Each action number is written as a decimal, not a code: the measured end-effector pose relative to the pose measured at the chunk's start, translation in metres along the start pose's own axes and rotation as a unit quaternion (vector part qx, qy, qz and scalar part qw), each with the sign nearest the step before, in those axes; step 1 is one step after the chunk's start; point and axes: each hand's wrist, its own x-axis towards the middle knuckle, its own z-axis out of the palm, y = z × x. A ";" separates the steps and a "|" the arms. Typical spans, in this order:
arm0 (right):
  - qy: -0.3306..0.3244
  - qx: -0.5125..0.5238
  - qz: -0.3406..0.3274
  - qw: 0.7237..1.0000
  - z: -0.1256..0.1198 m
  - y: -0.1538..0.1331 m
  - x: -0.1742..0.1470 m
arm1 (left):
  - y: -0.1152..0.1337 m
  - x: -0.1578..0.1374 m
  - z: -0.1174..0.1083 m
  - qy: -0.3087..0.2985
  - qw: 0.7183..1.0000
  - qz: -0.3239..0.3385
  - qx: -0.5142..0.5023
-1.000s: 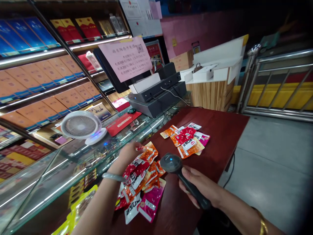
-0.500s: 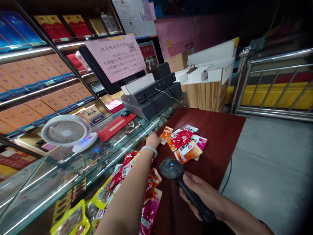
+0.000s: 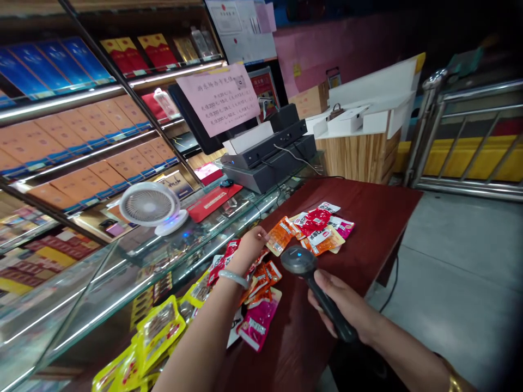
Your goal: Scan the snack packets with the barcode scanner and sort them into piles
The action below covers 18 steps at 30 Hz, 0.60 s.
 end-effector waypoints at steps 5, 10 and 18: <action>-0.015 0.005 -0.003 1.000 0.016 0.009 -0.008 | -0.018 -0.041 -0.011 0.011 0.996 0.016 -0.085; -0.046 -0.005 -0.003 0.999 0.029 0.015 -0.015 | -0.029 -0.070 -0.030 0.033 0.993 -0.029 -0.108; -0.076 0.003 0.002 0.997 0.032 0.017 -0.020 | -0.079 -0.093 -0.080 0.011 0.984 -0.128 0.122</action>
